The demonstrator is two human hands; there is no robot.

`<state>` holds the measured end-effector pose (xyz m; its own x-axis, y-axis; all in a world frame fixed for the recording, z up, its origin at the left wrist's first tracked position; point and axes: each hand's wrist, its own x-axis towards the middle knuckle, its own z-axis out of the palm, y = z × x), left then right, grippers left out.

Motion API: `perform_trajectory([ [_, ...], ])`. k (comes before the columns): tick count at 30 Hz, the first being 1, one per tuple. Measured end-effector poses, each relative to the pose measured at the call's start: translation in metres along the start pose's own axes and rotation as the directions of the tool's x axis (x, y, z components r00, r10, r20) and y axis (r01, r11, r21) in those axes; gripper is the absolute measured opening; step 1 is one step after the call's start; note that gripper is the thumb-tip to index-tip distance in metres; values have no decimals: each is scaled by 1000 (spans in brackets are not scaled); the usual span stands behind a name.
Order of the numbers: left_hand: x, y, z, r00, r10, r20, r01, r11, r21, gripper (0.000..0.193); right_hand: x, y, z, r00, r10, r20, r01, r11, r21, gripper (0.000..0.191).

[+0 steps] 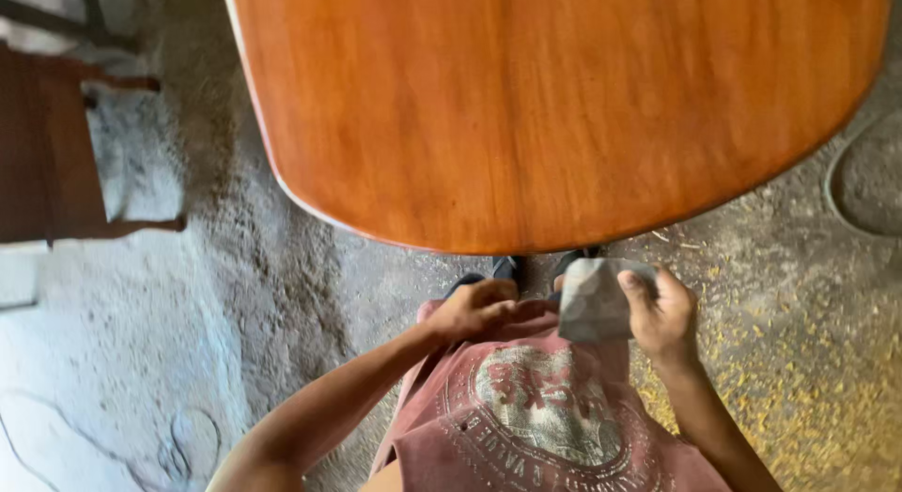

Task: The person sands the glossy wooden top of a table, rubbing a sanding pad by hand across the surface and edges. They move around the table to reach different sides, occasionally pausing to reposition the pad or run a hand over the surface before continuing to sand.

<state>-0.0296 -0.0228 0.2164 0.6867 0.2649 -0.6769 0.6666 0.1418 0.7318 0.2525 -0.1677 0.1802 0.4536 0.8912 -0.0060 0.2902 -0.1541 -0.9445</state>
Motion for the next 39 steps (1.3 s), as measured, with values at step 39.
perform_trajectory([
  [39, -63, -121, -242, 846, 530, -53, -399, 696, 597, 47, 148, 7, 107, 960, 150, -237, -279, 610, -742, 63],
])
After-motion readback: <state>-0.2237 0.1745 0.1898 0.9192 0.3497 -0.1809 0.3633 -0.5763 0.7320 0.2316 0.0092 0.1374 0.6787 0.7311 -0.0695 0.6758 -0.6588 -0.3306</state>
